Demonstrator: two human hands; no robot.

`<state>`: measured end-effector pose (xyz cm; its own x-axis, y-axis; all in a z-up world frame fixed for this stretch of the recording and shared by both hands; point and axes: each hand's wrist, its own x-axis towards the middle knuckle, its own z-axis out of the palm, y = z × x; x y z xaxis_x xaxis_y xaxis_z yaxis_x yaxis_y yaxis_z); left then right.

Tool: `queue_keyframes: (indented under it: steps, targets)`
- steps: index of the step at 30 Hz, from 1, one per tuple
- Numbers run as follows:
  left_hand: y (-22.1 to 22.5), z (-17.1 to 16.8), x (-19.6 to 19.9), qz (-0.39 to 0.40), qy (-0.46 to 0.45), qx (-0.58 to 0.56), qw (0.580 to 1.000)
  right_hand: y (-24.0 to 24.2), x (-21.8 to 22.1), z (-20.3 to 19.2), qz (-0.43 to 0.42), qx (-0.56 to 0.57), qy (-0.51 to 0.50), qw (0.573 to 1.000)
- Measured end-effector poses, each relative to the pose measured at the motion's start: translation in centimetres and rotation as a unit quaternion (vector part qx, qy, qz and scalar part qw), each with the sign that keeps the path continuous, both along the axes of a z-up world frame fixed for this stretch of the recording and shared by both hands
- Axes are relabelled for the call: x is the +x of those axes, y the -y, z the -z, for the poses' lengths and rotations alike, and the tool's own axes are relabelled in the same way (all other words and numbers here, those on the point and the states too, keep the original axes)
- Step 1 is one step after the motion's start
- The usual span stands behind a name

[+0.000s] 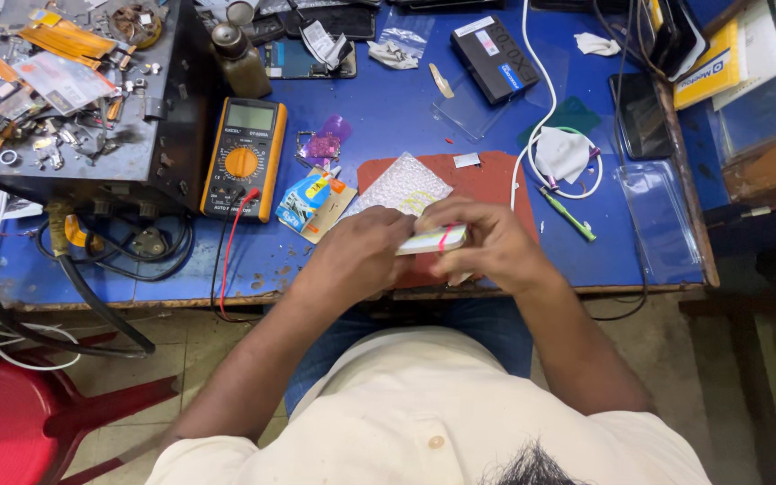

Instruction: The person secures a smartphone with a cracked screen using multiple rubber bands. They wrap pink, green, and yellow bands around the device to hold the screen in place, then connect a white charging cable to the phone.

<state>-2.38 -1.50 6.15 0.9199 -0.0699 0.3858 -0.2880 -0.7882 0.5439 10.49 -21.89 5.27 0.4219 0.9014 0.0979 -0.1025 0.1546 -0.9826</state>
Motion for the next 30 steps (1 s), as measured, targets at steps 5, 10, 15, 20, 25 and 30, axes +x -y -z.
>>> queue_keyframes:
  steps: [5, 10, 15, 20, 25, 30]
  targets:
    - [1.2, 0.7, -0.4, -0.096, -0.053, 0.064, 0.992, -2.4, -2.7, -0.7, 0.137, -0.066, 0.309, 0.939]
    - [0.9, 0.9, 0.6, -0.08, -0.034, -0.14, 0.986, -3.6, -3.4, -0.2, 0.24, 0.053, 0.157, 0.956]
    - [-0.2, 1.4, 2.0, 0.05, -0.145, -0.68, 0.717, -3.3, -2.1, 2.3, 0.324, 0.105, 0.079, 0.937]
    - [-1.0, 1.9, 3.4, 0.12, -0.09, -0.776, 0.613, -4.4, -1.8, 2.8, 0.266, 0.154, -0.018, 0.951]
    - [-1.1, 1.9, 3.2, 0.128, -0.046, -0.789, 0.599, -4.9, -1.5, 3.3, 0.278, 0.139, 0.026, 0.95]
    - [-1.2, 1.9, 2.8, 0.122, -0.024, -0.787, 0.605, -4.7, -1.6, 3.2, 0.236, 0.156, 0.049, 0.958]
